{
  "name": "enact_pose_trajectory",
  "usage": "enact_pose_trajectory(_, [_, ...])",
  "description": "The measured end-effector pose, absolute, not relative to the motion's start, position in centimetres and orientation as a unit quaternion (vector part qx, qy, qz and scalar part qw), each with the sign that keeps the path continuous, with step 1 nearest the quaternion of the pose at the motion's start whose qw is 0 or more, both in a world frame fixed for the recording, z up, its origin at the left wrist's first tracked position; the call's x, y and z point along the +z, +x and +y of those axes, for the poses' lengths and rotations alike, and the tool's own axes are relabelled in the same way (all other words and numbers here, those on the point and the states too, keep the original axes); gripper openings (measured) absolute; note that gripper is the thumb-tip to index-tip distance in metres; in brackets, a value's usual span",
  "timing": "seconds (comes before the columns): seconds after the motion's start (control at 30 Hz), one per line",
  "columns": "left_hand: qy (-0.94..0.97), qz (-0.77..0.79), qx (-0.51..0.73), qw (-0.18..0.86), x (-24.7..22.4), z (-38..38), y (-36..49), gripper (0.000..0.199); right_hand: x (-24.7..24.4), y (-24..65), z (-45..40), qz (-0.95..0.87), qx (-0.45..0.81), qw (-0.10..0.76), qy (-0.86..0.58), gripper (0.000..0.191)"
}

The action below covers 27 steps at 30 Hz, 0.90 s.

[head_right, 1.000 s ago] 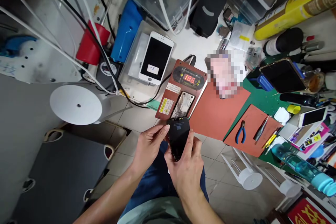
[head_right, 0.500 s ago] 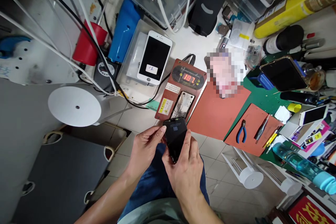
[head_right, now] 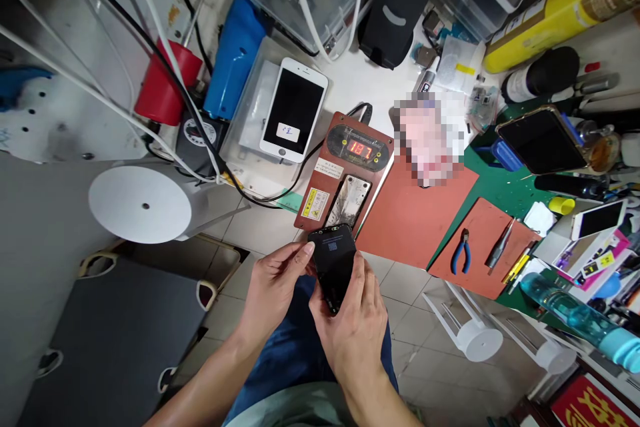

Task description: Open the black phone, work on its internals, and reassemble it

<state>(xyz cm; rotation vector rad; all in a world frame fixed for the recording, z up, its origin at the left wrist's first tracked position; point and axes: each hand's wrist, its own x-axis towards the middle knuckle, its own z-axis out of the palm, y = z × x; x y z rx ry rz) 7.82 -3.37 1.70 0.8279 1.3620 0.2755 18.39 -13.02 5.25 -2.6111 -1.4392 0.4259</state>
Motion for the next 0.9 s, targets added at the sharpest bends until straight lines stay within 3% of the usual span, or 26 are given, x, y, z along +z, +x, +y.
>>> enact_pose_trajectory(0.9, [0.367,0.604,0.107,0.700,1.67,-3.68,7.71,0.040,5.57,18.37,-13.06,-0.471,0.164,0.060,-0.865,0.066])
